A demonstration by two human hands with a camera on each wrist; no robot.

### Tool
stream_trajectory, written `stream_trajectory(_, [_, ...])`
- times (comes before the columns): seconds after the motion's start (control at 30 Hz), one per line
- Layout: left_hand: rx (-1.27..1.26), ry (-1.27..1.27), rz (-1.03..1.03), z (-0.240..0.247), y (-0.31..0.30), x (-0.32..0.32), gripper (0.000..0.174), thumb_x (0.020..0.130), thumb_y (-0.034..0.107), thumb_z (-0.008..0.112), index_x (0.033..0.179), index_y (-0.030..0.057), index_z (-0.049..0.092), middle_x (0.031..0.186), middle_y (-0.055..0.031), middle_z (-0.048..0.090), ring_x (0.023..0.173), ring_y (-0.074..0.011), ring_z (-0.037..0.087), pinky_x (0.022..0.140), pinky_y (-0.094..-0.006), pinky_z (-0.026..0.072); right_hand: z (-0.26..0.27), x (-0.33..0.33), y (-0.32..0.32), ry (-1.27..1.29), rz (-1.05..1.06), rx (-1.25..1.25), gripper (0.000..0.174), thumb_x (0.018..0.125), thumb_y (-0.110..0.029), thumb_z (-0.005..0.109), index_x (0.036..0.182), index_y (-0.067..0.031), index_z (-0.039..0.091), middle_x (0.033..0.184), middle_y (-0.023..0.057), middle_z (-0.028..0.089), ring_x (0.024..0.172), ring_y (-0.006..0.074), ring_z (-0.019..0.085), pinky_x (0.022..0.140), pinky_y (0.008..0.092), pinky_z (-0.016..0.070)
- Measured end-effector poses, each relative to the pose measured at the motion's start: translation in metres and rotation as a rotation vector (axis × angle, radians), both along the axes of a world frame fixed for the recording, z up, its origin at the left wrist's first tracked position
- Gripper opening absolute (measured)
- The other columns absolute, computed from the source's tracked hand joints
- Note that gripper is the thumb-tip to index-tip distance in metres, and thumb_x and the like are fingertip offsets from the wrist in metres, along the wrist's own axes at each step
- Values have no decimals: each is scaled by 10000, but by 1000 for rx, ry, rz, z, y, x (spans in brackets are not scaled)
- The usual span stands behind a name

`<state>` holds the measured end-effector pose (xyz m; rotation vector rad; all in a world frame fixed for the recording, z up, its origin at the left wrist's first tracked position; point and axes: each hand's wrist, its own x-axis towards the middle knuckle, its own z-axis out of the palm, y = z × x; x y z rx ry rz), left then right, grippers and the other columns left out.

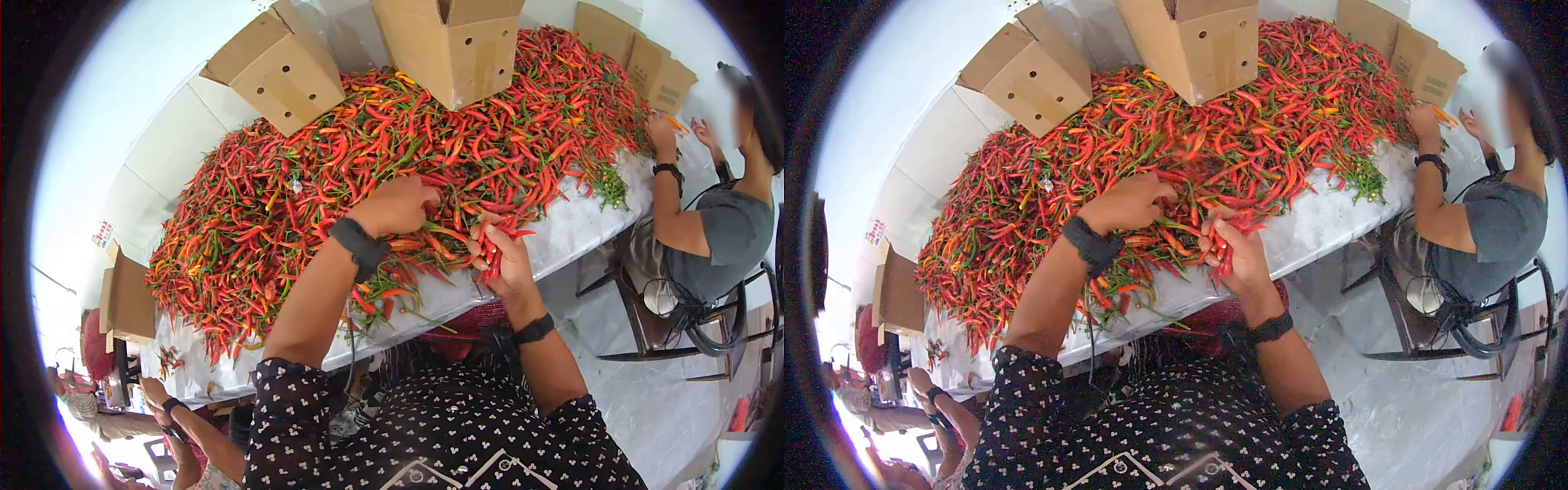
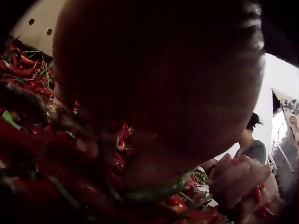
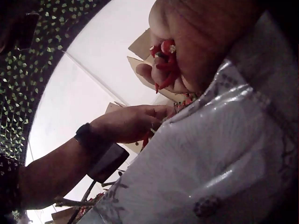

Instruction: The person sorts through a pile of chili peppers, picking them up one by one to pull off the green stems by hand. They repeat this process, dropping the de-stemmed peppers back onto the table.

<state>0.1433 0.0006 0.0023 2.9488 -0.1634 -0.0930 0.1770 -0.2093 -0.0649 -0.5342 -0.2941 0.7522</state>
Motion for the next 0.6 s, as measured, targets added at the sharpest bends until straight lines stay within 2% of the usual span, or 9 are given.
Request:
stream_trajectory(0.17, [-33, -15, -30, -4, 2, -11, 340, 703, 86, 510, 1034, 102, 584, 1020, -181, 517, 915, -354, 533, 780, -431, 438, -3, 1, 1, -4, 0, 13, 132, 848, -107, 529, 972, -62, 522, 794, 72, 552, 624, 149, 527, 409, 208, 371])
stream_trajectory(0.23, [-11, -120, 62, -9, -1, -11, 323, 701, 104, 529, 1021, 78, 564, 950, -169, 512, 870, -346, 530, 761, -428, 433, -4, 1, 1, -7, 7, 16, 127, 848, -106, 529, 967, -64, 523, 794, 72, 552, 625, 149, 526, 408, 208, 368])
stream_trajectory(0.47, [52, -26, 111, -3, -1, -19, 252, 703, 112, 534, 945, 47, 558, 951, -167, 507, 888, -355, 526, 759, -433, 433, -2, 0, 0, -11, 7, 22, 131, 851, -108, 532, 973, -60, 529, 796, 73, 551, 625, 153, 528, 412, 206, 366])
stream_trajectory(0.57, [11, -92, 79, 1, 1, -23, 199, 720, 119, 532, 886, 13, 567, 1002, -201, 514, 897, -367, 531, 770, -435, 434, -3, 0, 1, -7, 6, 23, 133, 852, -105, 532, 977, -58, 529, 798, 74, 553, 623, 153, 531, 411, 207, 365])
stream_trajectory(0.6, [-86, -221, 37, 4, 1, -24, 175, 734, 124, 553, 874, 20, 555, 935, -183, 525, 869, -352, 528, 757, -426, 430, -3, 0, 2, -15, 10, 23, 133, 853, -104, 532, 978, -58, 529, 799, 75, 553, 621, 154, 532, 411, 208, 365])
